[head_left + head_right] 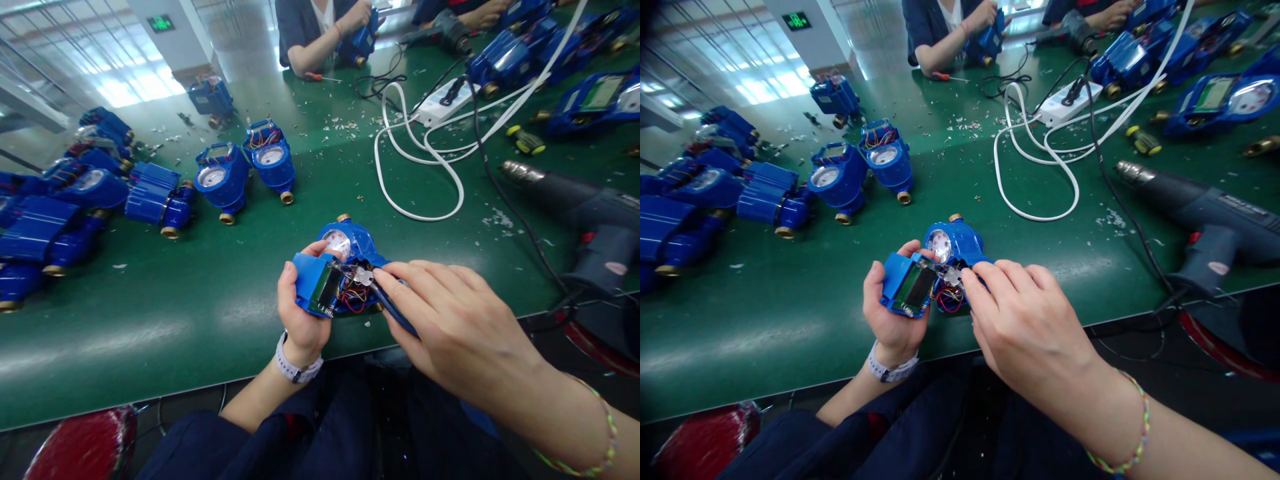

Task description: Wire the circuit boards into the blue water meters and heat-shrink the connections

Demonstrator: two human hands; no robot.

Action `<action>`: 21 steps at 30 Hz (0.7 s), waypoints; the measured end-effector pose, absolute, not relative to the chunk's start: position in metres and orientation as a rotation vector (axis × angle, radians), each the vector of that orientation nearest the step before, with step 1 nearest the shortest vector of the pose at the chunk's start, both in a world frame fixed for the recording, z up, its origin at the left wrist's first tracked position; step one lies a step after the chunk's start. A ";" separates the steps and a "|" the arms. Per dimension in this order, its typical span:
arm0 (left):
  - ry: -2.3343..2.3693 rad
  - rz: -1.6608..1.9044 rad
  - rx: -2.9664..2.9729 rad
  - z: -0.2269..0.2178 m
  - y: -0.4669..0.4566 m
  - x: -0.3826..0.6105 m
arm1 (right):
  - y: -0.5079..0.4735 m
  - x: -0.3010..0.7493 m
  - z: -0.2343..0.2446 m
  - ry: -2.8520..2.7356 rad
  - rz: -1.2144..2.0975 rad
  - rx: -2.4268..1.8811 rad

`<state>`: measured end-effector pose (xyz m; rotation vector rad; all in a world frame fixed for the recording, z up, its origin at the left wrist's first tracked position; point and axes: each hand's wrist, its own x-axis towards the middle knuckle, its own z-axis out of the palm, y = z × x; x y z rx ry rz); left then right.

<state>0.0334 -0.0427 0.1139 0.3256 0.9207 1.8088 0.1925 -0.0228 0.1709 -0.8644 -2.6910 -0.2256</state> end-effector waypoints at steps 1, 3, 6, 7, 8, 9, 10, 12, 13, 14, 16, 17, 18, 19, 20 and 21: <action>0.924 1.810 0.322 0.114 -0.043 0.034 | -0.023 0.192 0.171 -2.693 -0.224 -0.870; 0.923 1.807 0.316 0.115 -0.043 0.034 | -0.023 0.192 0.171 -2.694 -0.227 -0.874; 0.922 1.800 0.315 0.116 -0.043 0.034 | -0.023 0.192 0.172 -2.698 -0.237 -0.864; 0.923 1.799 0.318 0.116 -0.043 0.034 | -0.023 0.192 0.172 -2.700 -0.241 -0.856; 0.924 1.797 0.320 0.116 -0.043 0.033 | -0.023 0.192 0.172 -2.704 -0.247 -0.847; 0.925 1.795 0.321 0.115 -0.043 0.033 | -0.023 0.192 0.172 -2.710 -0.253 -0.839; 0.925 1.794 0.321 0.115 -0.043 0.033 | -0.023 0.192 0.172 -2.718 -0.262 -0.829; 0.925 1.797 0.328 0.113 -0.043 0.033 | -0.023 0.192 0.172 -2.740 -0.285 -0.806; 0.924 1.801 0.338 0.112 -0.044 0.032 | -0.023 0.192 0.172 -2.750 -0.294 -0.796; 0.919 1.808 0.350 0.111 -0.044 0.032 | -0.023 0.192 0.172 -2.758 -0.301 -0.787; 0.906 1.822 0.372 0.109 -0.044 0.032 | -0.023 0.191 0.172 -2.763 -0.312 -0.771; 0.901 1.826 0.379 0.108 -0.044 0.032 | -0.023 0.191 0.173 -2.762 -0.315 -0.766; 0.903 1.830 0.383 0.108 -0.044 0.031 | -0.022 0.190 0.173 -2.762 -0.320 -0.762; 0.911 1.828 0.384 0.108 -0.044 0.031 | -0.022 0.189 0.174 -2.764 -0.327 -0.757; 0.923 1.824 0.384 0.109 -0.043 0.031 | -0.022 0.189 0.174 -2.768 -0.338 -0.752; 0.936 1.818 0.381 0.109 -0.043 0.031 | -0.022 0.188 0.174 -2.775 -0.349 -0.749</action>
